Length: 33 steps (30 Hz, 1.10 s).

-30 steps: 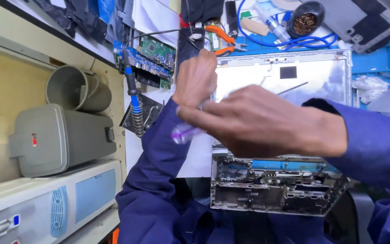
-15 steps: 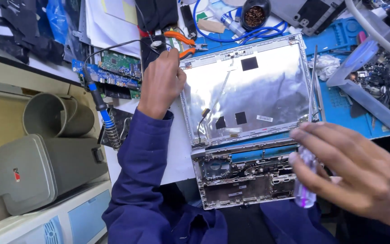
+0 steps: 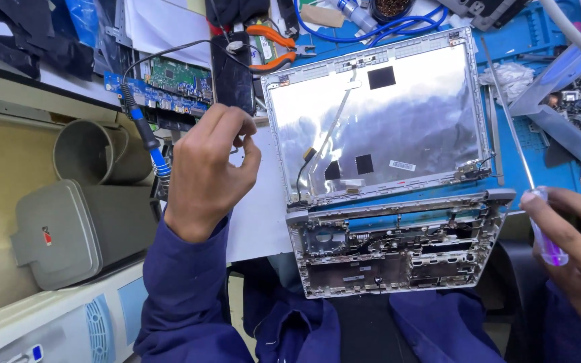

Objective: The person uses a screwdriver to remove screws from the back of a disassembled laptop. They then use pliers to cut a small wire and continue to unscrew components from the laptop's chassis.

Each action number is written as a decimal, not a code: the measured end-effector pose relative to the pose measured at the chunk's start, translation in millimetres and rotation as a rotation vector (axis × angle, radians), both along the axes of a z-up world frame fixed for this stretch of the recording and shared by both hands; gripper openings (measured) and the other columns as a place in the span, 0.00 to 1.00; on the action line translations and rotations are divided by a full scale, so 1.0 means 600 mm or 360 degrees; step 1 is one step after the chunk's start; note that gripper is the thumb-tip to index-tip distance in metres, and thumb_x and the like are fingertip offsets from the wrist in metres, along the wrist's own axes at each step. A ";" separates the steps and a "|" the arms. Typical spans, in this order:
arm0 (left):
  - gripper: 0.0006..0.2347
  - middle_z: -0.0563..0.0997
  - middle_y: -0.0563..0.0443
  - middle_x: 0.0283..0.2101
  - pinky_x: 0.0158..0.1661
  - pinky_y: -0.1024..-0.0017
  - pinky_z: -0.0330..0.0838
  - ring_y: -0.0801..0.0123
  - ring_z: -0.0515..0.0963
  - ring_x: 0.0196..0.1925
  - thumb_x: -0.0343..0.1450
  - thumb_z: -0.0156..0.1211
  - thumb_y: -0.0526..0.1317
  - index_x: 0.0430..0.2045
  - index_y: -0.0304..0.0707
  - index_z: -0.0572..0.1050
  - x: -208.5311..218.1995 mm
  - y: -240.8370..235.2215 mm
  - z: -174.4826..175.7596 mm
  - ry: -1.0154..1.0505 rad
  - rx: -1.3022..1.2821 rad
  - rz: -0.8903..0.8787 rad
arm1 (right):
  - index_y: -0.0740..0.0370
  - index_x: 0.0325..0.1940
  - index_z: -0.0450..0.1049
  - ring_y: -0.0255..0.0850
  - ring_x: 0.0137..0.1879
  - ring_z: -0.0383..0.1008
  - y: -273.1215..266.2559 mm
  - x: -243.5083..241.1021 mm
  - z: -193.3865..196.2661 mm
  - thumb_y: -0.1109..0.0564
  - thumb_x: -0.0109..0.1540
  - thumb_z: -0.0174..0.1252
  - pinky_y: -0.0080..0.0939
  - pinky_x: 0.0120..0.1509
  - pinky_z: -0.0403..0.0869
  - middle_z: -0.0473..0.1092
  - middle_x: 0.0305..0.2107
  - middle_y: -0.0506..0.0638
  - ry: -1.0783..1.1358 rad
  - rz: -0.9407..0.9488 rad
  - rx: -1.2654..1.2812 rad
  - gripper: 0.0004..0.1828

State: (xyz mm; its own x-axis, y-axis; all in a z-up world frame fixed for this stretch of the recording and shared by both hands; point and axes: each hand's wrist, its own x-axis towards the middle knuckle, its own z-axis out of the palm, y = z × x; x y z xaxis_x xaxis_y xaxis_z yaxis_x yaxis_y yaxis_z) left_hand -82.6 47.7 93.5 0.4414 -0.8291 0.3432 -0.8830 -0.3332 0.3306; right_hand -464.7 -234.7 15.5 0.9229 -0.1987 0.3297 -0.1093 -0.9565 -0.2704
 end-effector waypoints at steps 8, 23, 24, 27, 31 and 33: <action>0.07 0.75 0.45 0.35 0.30 0.61 0.70 0.57 0.75 0.33 0.67 0.55 0.24 0.32 0.34 0.72 -0.008 0.056 -0.098 0.0095 0.0116 0.0168 | 0.76 0.61 0.79 0.65 0.52 0.79 -0.040 -0.026 -0.091 0.84 0.66 0.58 0.62 0.64 0.80 0.74 0.60 0.79 -0.0167 -0.0010 0.0006 0.22; 0.07 0.76 0.46 0.36 0.31 0.63 0.73 0.56 0.76 0.30 0.67 0.57 0.25 0.35 0.35 0.75 -0.007 0.072 -0.180 -0.0031 0.0239 0.0222 | 0.72 0.57 0.86 0.57 0.36 0.79 -0.001 0.013 -0.088 0.66 0.71 0.62 0.52 0.38 0.74 0.80 0.42 0.73 -0.0340 -0.0029 -0.0404 0.12; 0.07 0.76 0.46 0.37 0.31 0.63 0.73 0.56 0.76 0.31 0.67 0.57 0.25 0.34 0.35 0.75 -0.007 0.072 -0.181 -0.0047 0.0229 0.0225 | 0.71 0.58 0.85 0.58 0.39 0.81 -0.003 0.015 -0.091 0.61 0.73 0.63 0.51 0.39 0.73 0.80 0.43 0.71 -0.0312 -0.0069 -0.0403 0.13; 0.07 0.76 0.46 0.37 0.32 0.62 0.74 0.56 0.77 0.31 0.68 0.57 0.25 0.35 0.34 0.76 -0.006 0.072 -0.185 -0.0056 0.0234 0.0221 | 0.68 0.59 0.86 0.57 0.41 0.80 -0.029 -0.002 -0.109 0.78 0.69 0.69 0.52 0.41 0.74 0.81 0.46 0.70 -0.0240 -0.0093 -0.0426 0.17; 0.06 0.76 0.46 0.37 0.31 0.63 0.73 0.56 0.77 0.31 0.68 0.58 0.25 0.35 0.35 0.76 -0.005 0.073 -0.185 -0.0065 0.0223 0.0230 | 0.73 0.56 0.85 0.64 0.46 0.81 -0.038 -0.007 -0.115 0.79 0.71 0.69 0.56 0.48 0.79 0.79 0.46 0.73 -0.0252 -0.0110 -0.0305 0.11; 0.06 0.76 0.46 0.38 0.32 0.62 0.73 0.55 0.76 0.30 0.69 0.57 0.26 0.35 0.35 0.75 -0.004 0.074 -0.187 -0.0070 0.0208 0.0235 | 0.71 0.55 0.85 0.61 0.46 0.82 -0.039 -0.008 -0.117 0.78 0.72 0.72 0.53 0.46 0.78 0.80 0.46 0.70 -0.0215 -0.0126 -0.0337 0.11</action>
